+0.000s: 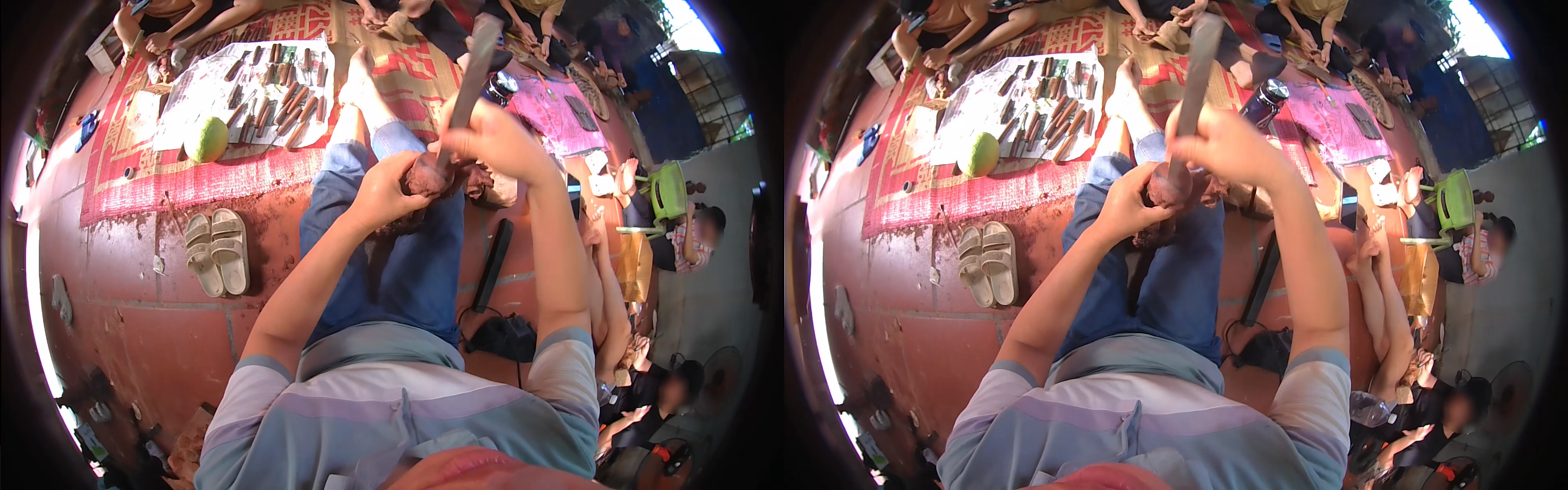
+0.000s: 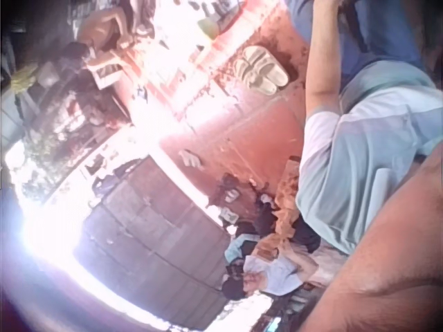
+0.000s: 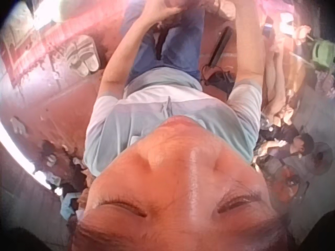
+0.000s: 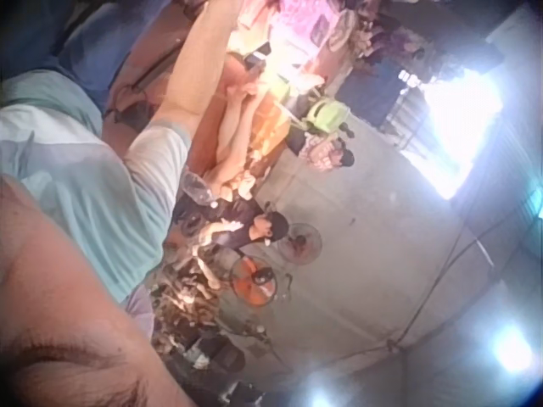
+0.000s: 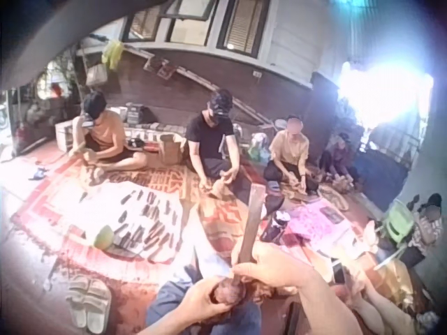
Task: The person is carving a wooden sculpture of a figure using a chisel and a hammer. They hold the sculpture on their lap and use the tools to shape and refine the details of the figure's head and body.
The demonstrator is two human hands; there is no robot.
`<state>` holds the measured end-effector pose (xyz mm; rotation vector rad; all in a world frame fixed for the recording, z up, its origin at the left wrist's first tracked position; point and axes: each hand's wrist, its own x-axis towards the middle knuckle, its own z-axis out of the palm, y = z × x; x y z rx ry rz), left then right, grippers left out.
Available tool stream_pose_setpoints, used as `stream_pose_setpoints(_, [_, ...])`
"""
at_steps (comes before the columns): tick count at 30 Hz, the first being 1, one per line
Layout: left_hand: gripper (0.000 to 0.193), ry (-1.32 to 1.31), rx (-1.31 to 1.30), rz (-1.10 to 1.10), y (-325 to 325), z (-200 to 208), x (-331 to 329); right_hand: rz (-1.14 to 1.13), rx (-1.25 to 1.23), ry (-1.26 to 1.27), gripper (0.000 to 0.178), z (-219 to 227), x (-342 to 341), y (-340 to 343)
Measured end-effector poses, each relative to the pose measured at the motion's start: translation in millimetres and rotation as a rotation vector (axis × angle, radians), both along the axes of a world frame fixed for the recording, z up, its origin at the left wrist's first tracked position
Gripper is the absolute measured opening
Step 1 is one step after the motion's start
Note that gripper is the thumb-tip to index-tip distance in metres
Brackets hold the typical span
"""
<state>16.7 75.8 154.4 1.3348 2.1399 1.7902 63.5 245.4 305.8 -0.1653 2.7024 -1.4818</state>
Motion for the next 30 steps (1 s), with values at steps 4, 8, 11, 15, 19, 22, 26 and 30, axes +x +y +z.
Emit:
stream_pose_setpoints(4, [0.045, -0.028, 0.008, 0.003, -0.8, -0.1, 1.5, 0.070, -0.053, -0.044, 0.009, 11.0, 2.7, -0.5])
stream_pose_setpoints(8, [0.045, -0.047, 0.019, -0.017, 1.0, 3.6, 1.8, 0.005, -0.076, -0.121, 0.012, 5.9, -7.2, 11.8])
stream_pose_setpoints(11, [0.047, -0.011, 0.014, -0.006, 0.5, 2.9, 0.5, 0.047, -0.170, -0.069, 0.012, -2.8, -4.6, 18.1])
stream_pose_setpoints(15, [0.050, -0.008, 0.026, 0.039, -0.6, -1.8, -0.4, 0.072, -0.240, -0.182, 0.014, -6.1, -8.0, 5.4])
stream_pose_setpoints(19, [0.061, -0.014, -0.048, 0.024, -3.3, 4.9, 1.6, 0.015, -0.370, -0.097, 0.018, -15.9, -9.5, 27.4])
stream_pose_setpoints(22, [0.062, 0.035, -0.009, -0.005, -0.3, -0.1, -0.4, 0.051, -0.312, -0.152, 0.019, -14.3, 0.4, 12.5])
stream_pose_setpoints(26, [0.066, 0.020, -0.058, -0.041, -4.1, 3.6, -2.9, -0.174, -0.210, 0.033, 0.017, -21.0, -15.1, 31.1])
stream_pose_setpoints(30, [0.064, -0.071, 0.086, -0.113, -16.5, 22.4, 5.9, -0.180, -0.349, -0.079, 0.019, -5.9, 8.2, 17.0])
